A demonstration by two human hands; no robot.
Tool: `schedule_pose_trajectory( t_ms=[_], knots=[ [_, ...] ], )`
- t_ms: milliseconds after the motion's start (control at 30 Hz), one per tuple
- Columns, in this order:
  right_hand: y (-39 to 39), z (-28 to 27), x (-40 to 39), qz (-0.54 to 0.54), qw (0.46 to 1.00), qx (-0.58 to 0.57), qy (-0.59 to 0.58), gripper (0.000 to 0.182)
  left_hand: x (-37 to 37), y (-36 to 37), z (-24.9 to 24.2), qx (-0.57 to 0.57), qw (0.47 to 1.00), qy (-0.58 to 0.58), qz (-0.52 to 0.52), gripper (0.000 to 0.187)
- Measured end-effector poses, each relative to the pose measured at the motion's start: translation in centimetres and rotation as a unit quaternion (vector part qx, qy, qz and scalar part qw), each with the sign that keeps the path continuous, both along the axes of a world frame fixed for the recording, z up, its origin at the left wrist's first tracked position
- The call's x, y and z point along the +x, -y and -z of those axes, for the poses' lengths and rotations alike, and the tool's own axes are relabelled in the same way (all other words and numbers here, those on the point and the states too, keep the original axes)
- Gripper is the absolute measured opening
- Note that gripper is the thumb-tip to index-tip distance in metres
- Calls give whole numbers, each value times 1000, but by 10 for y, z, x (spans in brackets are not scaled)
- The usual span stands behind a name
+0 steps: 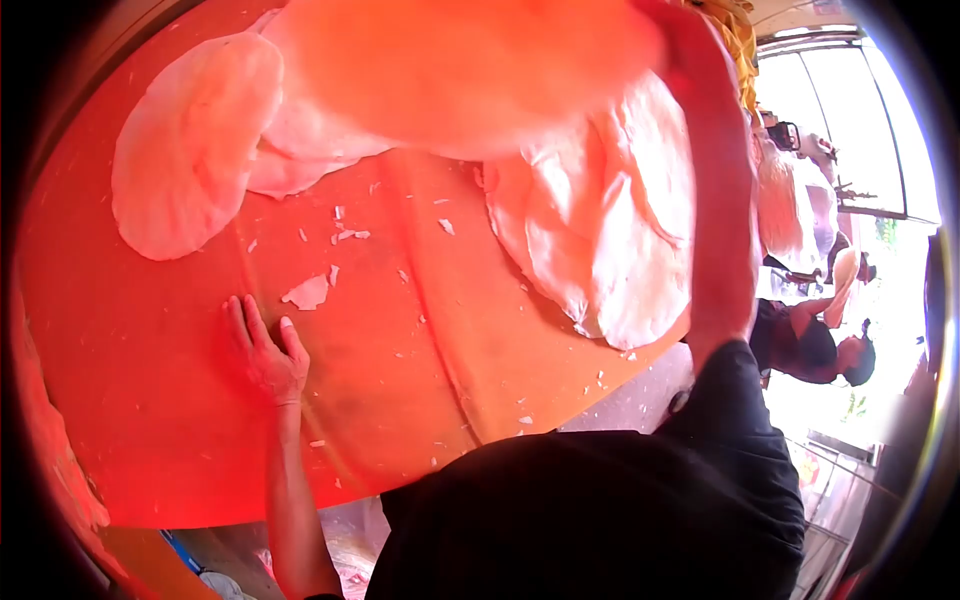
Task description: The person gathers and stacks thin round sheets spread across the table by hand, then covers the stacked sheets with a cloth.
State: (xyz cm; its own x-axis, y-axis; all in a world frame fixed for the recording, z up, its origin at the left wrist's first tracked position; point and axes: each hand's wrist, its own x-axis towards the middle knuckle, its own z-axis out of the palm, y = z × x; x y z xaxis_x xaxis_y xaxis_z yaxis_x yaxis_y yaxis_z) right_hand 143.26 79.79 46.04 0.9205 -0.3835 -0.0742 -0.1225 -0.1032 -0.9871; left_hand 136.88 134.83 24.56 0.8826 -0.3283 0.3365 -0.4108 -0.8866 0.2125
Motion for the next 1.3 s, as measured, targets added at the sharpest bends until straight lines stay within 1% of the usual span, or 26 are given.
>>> schedule_pose_trajectory(
  t_ms=[100,133,167,200,233,267,300,333,367,400,433,467,500,533,567,633,733,833,933,1033,1067,1167,1200,1300],
  knots=[
    [100,1,-112,141,983,-72,-96,38,-1,3,-5,42,999,13,-5,54],
    [123,10,-149,187,963,-112,-158,38,-2,5,-8,53,998,14,-8,54],
    [139,23,-182,224,930,-165,-239,37,-2,7,-11,64,998,15,-11,54],
    [146,38,-209,247,878,-238,-334,37,-2,9,-10,61,998,20,-7,54],
    [143,54,-223,252,775,-418,-402,47,-2,10,-6,61,998,24,-6,53],
    [149,74,-233,251,703,-586,-313,55,-2,6,-4,65,997,28,-12,53],
    [126,78,-226,244,606,-728,-210,63,-2,3,-6,69,997,30,-16,53],
    [108,77,-211,260,703,-628,-210,65,-2,6,-8,72,997,32,-18,53],
    [46,56,-179,252,807,-502,-184,55,-3,9,-9,74,997,32,-16,53],
    [-4,45,-155,195,903,-348,-157,46,-2,8,-8,70,997,31,-17,54],
    [8,89,-138,48,977,-207,-37,41,-2,8,-8,66,997,31,-15,54],
    [-40,86,-117,-30,991,-114,-61,43,-2,7,-8,62,998,30,-13,54],
    [-55,118,-95,-123,984,124,-19,44,-2,6,-9,56,998,29,-11,54],
    [-65,158,-70,-111,962,251,-1,46,-1,6,-9,48,998,30,-10,53],
    [-76,196,-45,-93,923,374,15,51,-1,5,-11,49,998,31,-9,53],
    [-114,187,6,30,912,406,-40,56,-1,4,-12,47,998,32,-10,52],
    [-158,178,48,213,867,431,-133,65,0,4,-19,47,999,12,-13,53],
    [-173,184,51,151,883,416,-159,66,-2,3,-21,48,999,1,-22,53],
    [-211,172,25,96,878,455,-111,73,-1,4,-25,63,997,-19,-34,54],
    [-262,198,17,75,830,541,-115,66,-1,3,-23,51,998,-17,-32,54],
    [-272,188,15,76,822,559,-74,81,-2,3,-22,50,998,-16,-33,54],
    [-284,176,33,108,788,602,-71,75,-3,2,-18,52,998,-12,-34,54],
    [-284,173,38,119,783,603,-94,61,-3,3,-18,54,998,-11,-36,55],
    [-278,175,59,41,815,564,-131,40,-1,0,-17,42,998,-1,-36,54]
  ],
)
